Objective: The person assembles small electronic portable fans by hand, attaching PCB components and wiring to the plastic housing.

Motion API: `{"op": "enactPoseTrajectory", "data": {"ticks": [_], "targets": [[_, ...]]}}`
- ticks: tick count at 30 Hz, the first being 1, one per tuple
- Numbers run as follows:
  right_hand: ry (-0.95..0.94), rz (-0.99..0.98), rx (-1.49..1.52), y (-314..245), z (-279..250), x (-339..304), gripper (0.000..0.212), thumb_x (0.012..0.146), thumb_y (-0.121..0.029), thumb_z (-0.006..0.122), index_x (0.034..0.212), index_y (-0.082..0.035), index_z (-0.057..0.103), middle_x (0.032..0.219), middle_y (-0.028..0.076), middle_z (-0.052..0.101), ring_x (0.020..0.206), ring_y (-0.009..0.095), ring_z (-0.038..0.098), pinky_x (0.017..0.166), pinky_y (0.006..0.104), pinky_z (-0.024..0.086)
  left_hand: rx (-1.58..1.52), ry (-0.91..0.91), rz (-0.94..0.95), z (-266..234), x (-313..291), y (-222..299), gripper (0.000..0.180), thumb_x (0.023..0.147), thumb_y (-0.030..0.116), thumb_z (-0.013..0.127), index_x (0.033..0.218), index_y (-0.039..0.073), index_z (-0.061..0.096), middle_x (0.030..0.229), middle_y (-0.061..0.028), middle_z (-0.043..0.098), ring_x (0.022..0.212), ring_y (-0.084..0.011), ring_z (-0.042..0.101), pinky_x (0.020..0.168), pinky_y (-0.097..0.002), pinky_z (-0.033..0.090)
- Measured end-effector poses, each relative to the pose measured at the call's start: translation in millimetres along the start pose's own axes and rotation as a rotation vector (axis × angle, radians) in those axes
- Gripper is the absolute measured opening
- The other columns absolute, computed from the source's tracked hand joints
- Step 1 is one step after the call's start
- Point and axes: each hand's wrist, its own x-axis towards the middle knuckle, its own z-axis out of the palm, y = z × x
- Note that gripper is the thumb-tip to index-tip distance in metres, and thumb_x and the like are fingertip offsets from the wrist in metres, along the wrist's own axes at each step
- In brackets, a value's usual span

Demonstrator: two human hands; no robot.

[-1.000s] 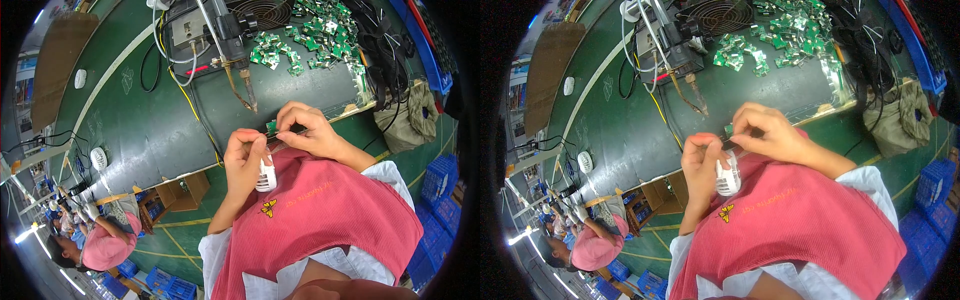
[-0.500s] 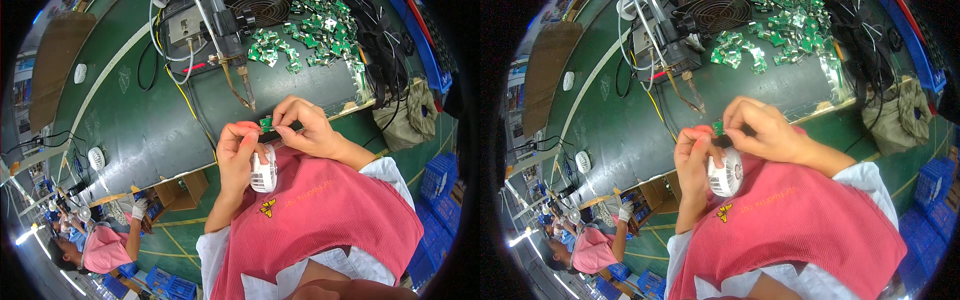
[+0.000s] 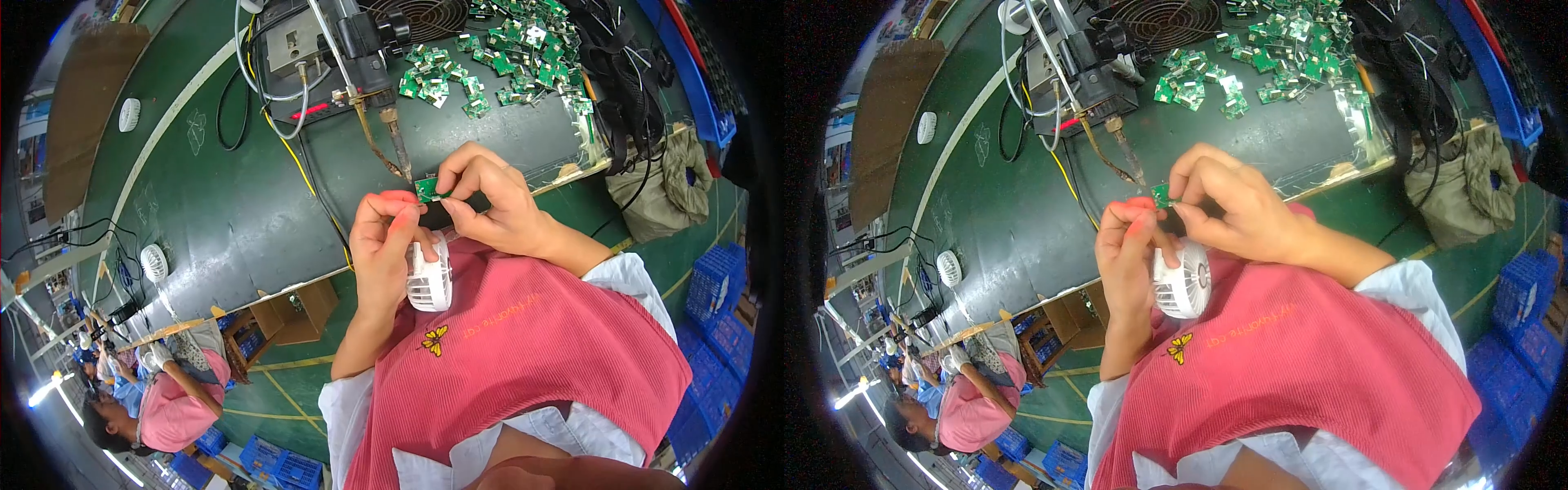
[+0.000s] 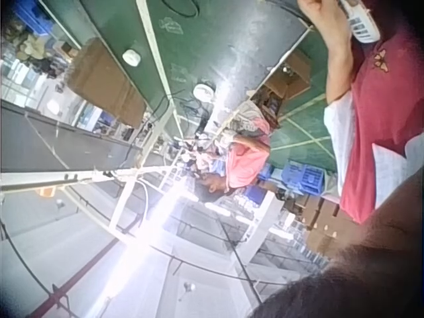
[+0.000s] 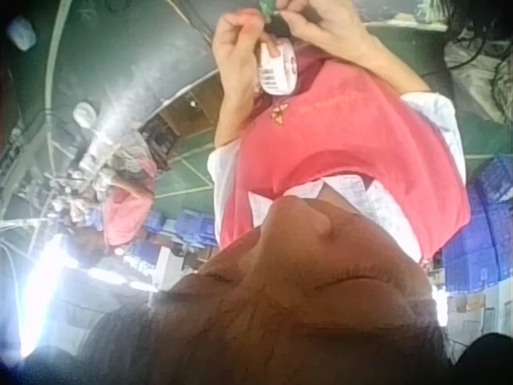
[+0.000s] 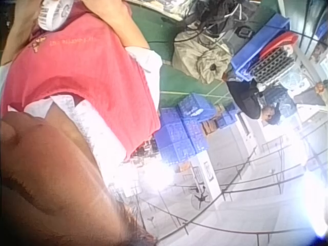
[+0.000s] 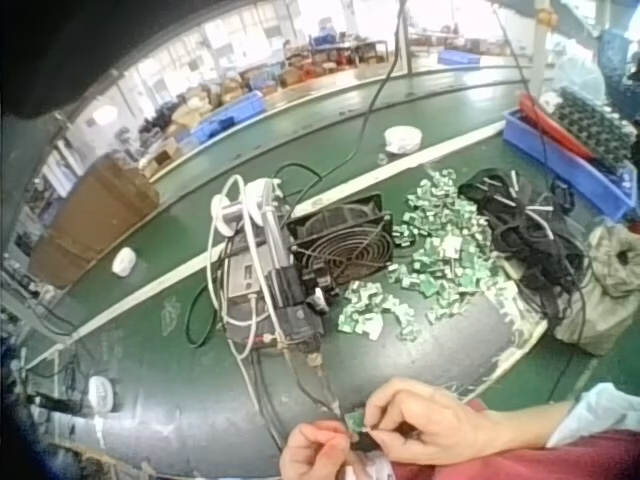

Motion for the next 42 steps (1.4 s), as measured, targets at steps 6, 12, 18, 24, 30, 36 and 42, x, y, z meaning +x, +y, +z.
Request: {"op": "enactPoseTrajectory", "data": {"ticks": [6, 12, 18, 24, 30, 36, 42], "targets": [[0.006, 0.01, 0.015, 1, 1, 1, 0.016, 0.072, 0.002, 0.062, 0.075, -0.001, 0.047, 0.086, 0.011, 0.055, 0.071, 0.024, 0.056, 0.059, 0.0308, 0.046, -0.019, 0.007, 0.004, 0, 3, 1, 0.005, 0.09, 0.004, 0.049, 0.091, 0.001, 0.045, 0.093, -0.0134, 0.056, 0.048, -0.0148, 0.055, 0.057, -0.0309, 0.05], [0.014, 0.009, -0.001, 2, 3, 3, 0.016, 0.07, 0.003, 0.061, 0.074, -0.001, 0.046, 0.086, 0.012, 0.055, 0.07, 0.024, 0.056, 0.058, 0.0309, 0.046, -0.004, 0.011, 0.015, 1, 6, 1, 0.006, 0.091, 0.005, 0.049, 0.092, 0.001, 0.044, 0.093, -0.0138, 0.056, 0.048, -0.015, 0.055, 0.056, -0.0305, 0.05], [0.024, -0.018, -0.028, 3, 4, 7, 0.017, 0.067, 0.006, 0.059, 0.074, -0.001, 0.045, 0.084, 0.012, 0.054, 0.068, 0.025, 0.055, 0.055, 0.0316, 0.044, -0.017, 0.006, 0.055, 2, 8, 1, 0.006, 0.091, 0.005, 0.048, 0.091, 0.001, 0.043, 0.091, -0.0144, 0.055, 0.048, -0.0145, 0.055, 0.055, -0.03, 0.05], [-0.015, -0.03, -0.059, 6, 3, 9, 0.02, 0.07, 0.004, 0.062, 0.077, -0.003, 0.045, 0.085, 0.013, 0.054, 0.072, 0.023, 0.054, 0.063, 0.031, 0.046, 0.005, 0.027, 0.061, 3, 12, 2, 0.006, 0.091, 0.004, 0.047, 0.091, 0.001, 0.042, 0.091, -0.0152, 0.054, 0.048, -0.0145, 0.055, 0.054, -0.0298, 0.05], [-0.009, -0.049, -0.056, 7, 4, 11, 0.021, 0.07, 0.004, 0.063, 0.078, -0.003, 0.045, 0.085, 0.013, 0.054, 0.073, 0.023, 0.054, 0.063, 0.0311, 0.046, -0.022, 0.028, 0.065, 4, 12, 4, 0.006, 0.091, 0.004, 0.047, 0.092, 0.001, 0.042, 0.091, -0.0153, 0.055, 0.048, -0.0144, 0.055, 0.056, -0.0299, 0.05], [-0.006, -0.073, -0.077, 4, 4, 12, 0.021, 0.069, 0.004, 0.063, 0.077, -0.003, 0.045, 0.085, 0.013, 0.054, 0.072, 0.023, 0.054, 0.061, 0.0308, 0.046, -0.015, 0.025, 0.072, 5, 11, 6, 0.006, 0.091, 0.004, 0.047, 0.091, 0.001, 0.042, 0.091, -0.0149, 0.055, 0.048, -0.0143, 0.055, 0.056, -0.0293, 0.05], [0.057, -0.089, -0.066, 3, 7, 13, 0.02, 0.066, 0.006, 0.061, 0.074, -0.001, 0.044, 0.082, 0.012, 0.054, 0.067, 0.024, 0.054, 0.051, 0.03, 0.045, 0.013, 0.001, 0.096, 4, 12, 6, 0.005, 0.091, 0.004, 0.048, 0.091, 0.001, 0.043, 0.091, -0.014, 0.055, 0.049, -0.0139, 0.055, 0.056, -0.0288, 0.05]]}}
